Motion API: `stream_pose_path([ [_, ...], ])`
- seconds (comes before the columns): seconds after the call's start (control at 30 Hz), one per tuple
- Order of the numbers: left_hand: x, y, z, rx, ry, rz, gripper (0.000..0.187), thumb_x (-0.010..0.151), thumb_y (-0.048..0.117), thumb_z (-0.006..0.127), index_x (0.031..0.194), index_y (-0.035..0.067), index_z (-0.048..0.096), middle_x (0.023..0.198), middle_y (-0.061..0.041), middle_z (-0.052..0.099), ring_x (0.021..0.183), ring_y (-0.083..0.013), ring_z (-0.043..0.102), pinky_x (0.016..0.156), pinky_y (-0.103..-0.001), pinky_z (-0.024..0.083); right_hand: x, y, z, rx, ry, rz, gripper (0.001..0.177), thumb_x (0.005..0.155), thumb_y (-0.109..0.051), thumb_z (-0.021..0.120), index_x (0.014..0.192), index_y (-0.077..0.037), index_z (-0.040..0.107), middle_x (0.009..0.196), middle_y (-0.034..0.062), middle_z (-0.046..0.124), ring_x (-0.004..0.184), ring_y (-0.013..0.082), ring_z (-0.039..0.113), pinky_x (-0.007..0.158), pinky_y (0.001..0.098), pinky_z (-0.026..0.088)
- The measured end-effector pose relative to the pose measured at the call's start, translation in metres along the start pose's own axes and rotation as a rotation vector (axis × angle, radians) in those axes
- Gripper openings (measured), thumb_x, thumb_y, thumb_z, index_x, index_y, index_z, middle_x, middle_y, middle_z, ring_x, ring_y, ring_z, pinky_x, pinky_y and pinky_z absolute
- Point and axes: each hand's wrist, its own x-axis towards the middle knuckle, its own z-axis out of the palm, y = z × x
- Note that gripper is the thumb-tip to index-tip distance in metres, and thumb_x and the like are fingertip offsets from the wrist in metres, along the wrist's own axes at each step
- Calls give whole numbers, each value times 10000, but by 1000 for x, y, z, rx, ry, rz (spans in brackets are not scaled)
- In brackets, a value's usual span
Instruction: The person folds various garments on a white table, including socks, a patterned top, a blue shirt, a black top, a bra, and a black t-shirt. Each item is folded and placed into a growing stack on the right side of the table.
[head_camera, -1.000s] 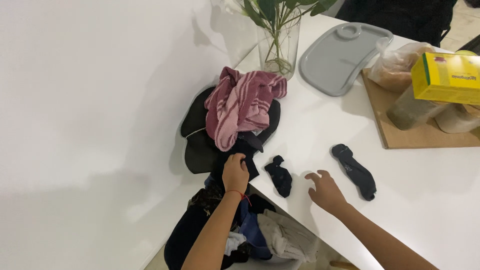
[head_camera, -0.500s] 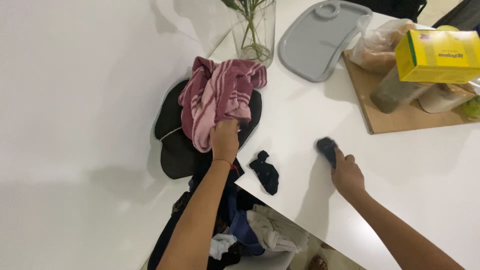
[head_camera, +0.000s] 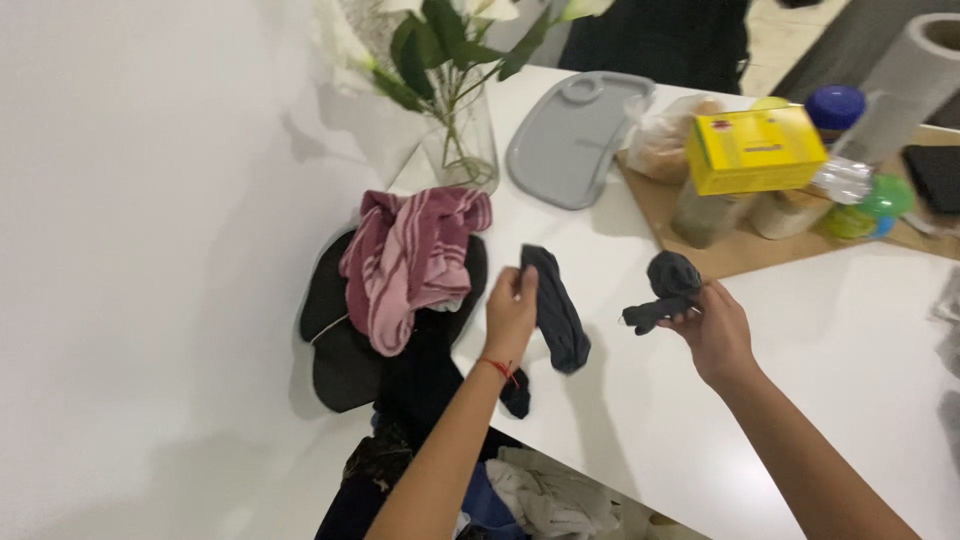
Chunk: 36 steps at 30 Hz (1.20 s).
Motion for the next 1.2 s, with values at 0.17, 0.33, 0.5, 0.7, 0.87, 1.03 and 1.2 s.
stream_pose_path([
  [0.17,-68,54,55,-194,-307,-341,323,1011,484,632,958,166,647,820,-4,641,716,-181,682,534,-338,615,-34,-17,-1,-19,-110,-90,182,945,-97,568,1052,-2,680,852,143,564,670,236,615,688,492,654],
  [0.33,-112,112,75,-340,-466,-536,717,912,608,736,1386,132,485,1313,-105,558,1138,-305,638,740,-445,646,-67,-39,-25,-540,-199,-290,240,836,13,640,1012,-34,795,898,149,687,731,268,723,633,440,649],
  [0.5,-134,108,91,-428,-492,-530,552,836,238,853,1327,147,619,1149,-73,574,1027,-278,666,668,-401,664,-136,-99,-51,-483,-349,-149,571,833,5,707,1396,-89,679,1175,165,683,1196,292,634,1034,443,517],
  [0.7,-146,113,106,-629,-307,-573,496,764,46,700,1240,172,637,1058,-95,596,887,-237,639,647,-351,609,-161,-86,-115,-160,-246,353,480,1052,-158,434,1343,179,614,1186,382,663,1161,429,655,1061,574,482],
  [0.87,-156,109,114,-673,-274,-555,520,745,-31,633,1232,149,609,1045,-82,562,924,-228,599,726,-358,563,-150,-59,-147,161,-266,266,349,1043,-193,458,1165,38,688,1017,187,707,988,305,716,940,468,568],
  [1.03,-172,110,122,-574,-308,-490,546,769,-25,617,1276,177,596,1098,-95,586,947,-238,633,762,-383,588,-150,-60,-148,14,-294,193,309,1063,-203,504,1022,68,646,773,34,443,813,209,608,946,493,568],
  [1.2,-195,113,137,-269,-453,-75,636,874,3,646,1482,156,533,1319,-236,592,1227,-342,573,1035,-470,517,-150,-66,-131,-145,-134,48,236,1025,-103,608,1142,84,691,904,192,696,922,318,731,976,484,554],
])
